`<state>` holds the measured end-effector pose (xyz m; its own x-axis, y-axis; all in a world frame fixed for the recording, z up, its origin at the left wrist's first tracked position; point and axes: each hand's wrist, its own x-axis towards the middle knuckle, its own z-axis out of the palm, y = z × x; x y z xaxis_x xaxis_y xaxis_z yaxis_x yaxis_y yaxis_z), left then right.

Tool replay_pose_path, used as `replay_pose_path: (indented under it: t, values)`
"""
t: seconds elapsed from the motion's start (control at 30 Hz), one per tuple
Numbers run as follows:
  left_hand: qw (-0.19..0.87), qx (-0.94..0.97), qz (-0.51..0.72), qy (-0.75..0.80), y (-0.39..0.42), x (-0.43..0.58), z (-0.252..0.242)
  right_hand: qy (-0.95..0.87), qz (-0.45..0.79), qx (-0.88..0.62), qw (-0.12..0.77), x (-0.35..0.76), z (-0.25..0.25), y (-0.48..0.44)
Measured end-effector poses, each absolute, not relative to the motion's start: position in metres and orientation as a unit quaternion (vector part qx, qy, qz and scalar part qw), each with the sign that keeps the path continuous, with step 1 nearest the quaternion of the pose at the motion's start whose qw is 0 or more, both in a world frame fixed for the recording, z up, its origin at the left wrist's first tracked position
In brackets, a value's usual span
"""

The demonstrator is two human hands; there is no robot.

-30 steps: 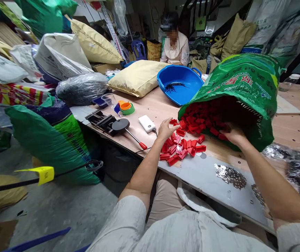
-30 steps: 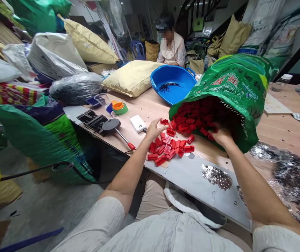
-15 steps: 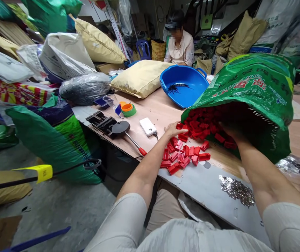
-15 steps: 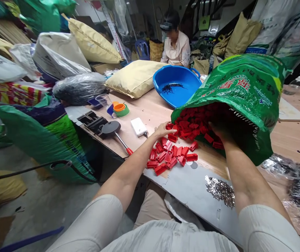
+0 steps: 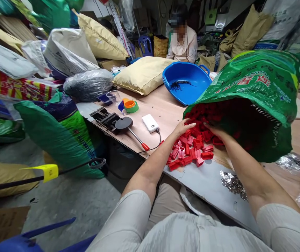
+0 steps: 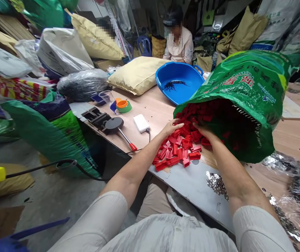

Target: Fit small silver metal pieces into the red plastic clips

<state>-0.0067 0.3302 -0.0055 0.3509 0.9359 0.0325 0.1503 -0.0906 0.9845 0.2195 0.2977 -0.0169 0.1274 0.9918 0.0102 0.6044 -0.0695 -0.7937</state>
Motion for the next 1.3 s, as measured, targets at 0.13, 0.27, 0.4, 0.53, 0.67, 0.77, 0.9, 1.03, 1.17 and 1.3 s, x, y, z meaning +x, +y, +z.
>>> replay_pose_path:
  t: [0.13, 0.27, 0.4, 0.53, 0.67, 0.77, 0.9, 1.03, 1.17, 1.3]
  values:
    - [0.536, 0.612, 0.41, 0.413, 0.316, -0.016, 0.005, -0.608, 0.333, -0.635, 0.342, 0.202, -0.008, 0.287]
    - [0.507, 0.646, 0.403, 0.403, 0.293, -0.029, 0.016, -0.64, 0.345, -0.592, 0.347, 0.183, 0.0, 0.278]
    - [0.436, 0.709, 0.386, 0.398, 0.258, -0.047, 0.028, -0.679, 0.338, -0.558, 0.335, 0.166, 0.01, 0.263]
    - [0.304, 0.781, 0.37, 0.402, 0.211, -0.069, 0.038, -0.728, 0.286, -0.543, 0.304, 0.151, 0.023, 0.243]
    - [0.182, 0.834, 0.305, 0.423, 0.162, -0.089, 0.031, -0.784, 0.245, -0.504, 0.267, 0.131, 0.033, 0.226]
    - [0.145, 0.826, 0.27, 0.473, 0.138, -0.096, 0.012, -0.812, 0.214, -0.482, 0.249, 0.114, 0.037, 0.215]
    - [0.122, 0.81, 0.219, 0.531, 0.128, -0.095, -0.013, -0.83, 0.186, -0.472, 0.232, 0.092, 0.039, 0.199]
    - [0.112, 0.79, 0.246, 0.55, 0.128, -0.087, -0.026, -0.848, 0.173, -0.455, 0.21, 0.076, 0.04, 0.182]
    - [0.086, 0.778, 0.281, 0.556, 0.128, -0.082, -0.031, -0.854, 0.153, -0.421, 0.264, 0.085, 0.045, 0.18]
    - [0.062, 0.778, 0.297, 0.549, 0.128, -0.082, -0.035, -0.762, 0.108, -0.561, 0.306, 0.152, 0.05, 0.188]
